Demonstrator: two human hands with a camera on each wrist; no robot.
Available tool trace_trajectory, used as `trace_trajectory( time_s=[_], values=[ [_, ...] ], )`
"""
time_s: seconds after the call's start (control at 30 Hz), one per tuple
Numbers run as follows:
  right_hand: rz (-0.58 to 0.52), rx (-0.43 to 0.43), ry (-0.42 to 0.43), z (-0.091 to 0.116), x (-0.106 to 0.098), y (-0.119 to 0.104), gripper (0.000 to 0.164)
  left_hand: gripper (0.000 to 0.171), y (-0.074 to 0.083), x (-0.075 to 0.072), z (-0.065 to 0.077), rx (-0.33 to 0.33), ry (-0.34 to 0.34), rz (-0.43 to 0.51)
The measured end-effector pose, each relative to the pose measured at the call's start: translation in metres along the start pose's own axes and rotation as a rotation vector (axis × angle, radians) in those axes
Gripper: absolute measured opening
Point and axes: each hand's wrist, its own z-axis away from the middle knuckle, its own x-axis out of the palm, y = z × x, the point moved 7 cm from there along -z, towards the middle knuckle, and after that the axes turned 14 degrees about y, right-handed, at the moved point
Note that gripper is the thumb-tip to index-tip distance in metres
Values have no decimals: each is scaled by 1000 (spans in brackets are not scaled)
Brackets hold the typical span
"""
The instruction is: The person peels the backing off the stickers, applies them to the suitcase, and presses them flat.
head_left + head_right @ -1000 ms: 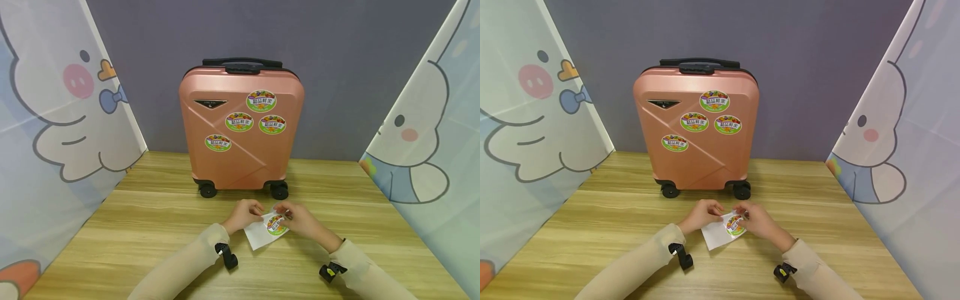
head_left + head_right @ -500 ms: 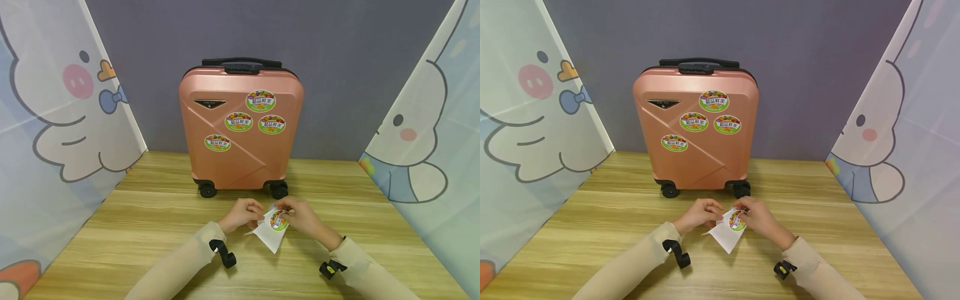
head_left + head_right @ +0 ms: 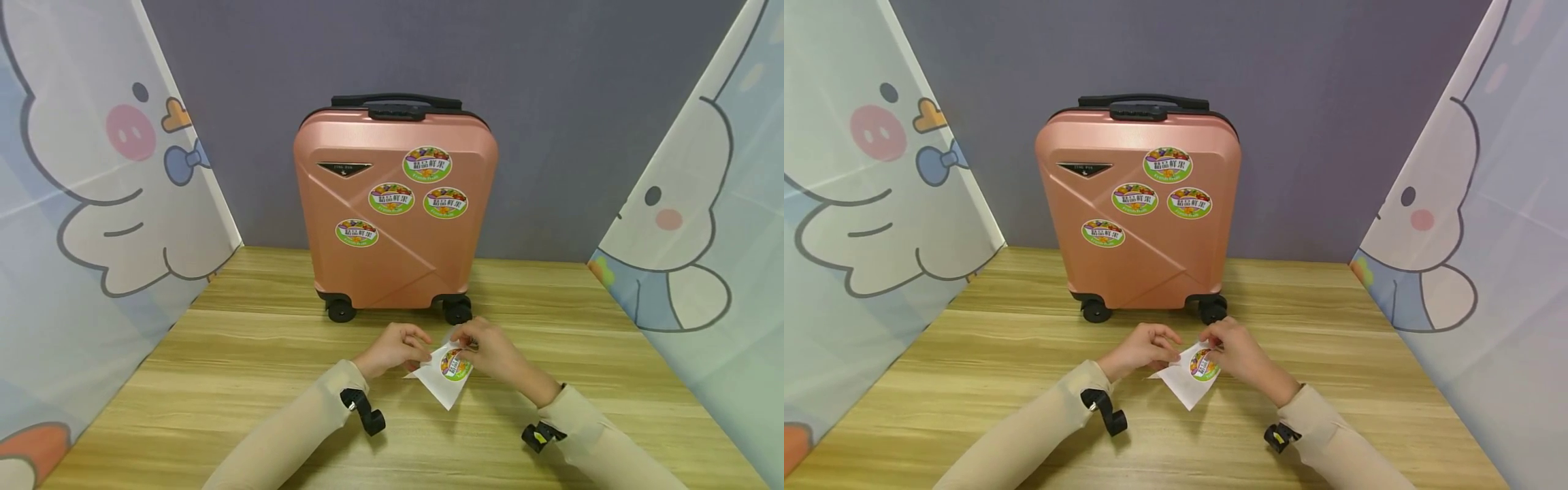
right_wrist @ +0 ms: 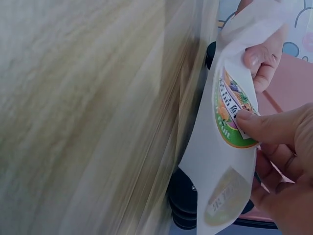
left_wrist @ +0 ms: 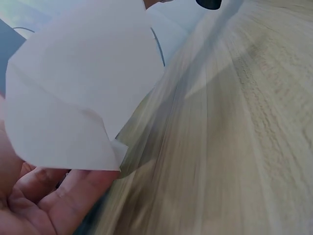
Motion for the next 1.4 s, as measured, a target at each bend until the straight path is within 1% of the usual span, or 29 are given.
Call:
trace_trajectory(
  time_s=[0.2, 0.33, 0.57, 0.77, 1.0, 1.17, 1.4],
  values=[
    [46, -34, -23, -1, -1, -1, 25, 28, -3, 1, -1, -20, -3, 21],
    [31, -55, -41, -1, -2, -2, 24, 28, -4, 1, -3, -13, 5, 10],
    [-62, -13, -110, -2, -3, -4, 21, 23, -5, -1, -4, 18, 28, -15],
    [-66, -25, -169, -2, -5, -6, 19, 24, -4, -1, -4, 36, 20, -20],
    [-80, -2, -265, -3, -4, -4, 18, 20, -4, 0, -3, 80, 7, -76],
    [-90, 11, -293, -5, -4, -3, 18, 22, -2, 0, -4, 82, 23, -75],
    [-119, 45, -310, -4, -6, -3, 18, 21, -3, -2, -4, 79, 20, -65]
  ],
)
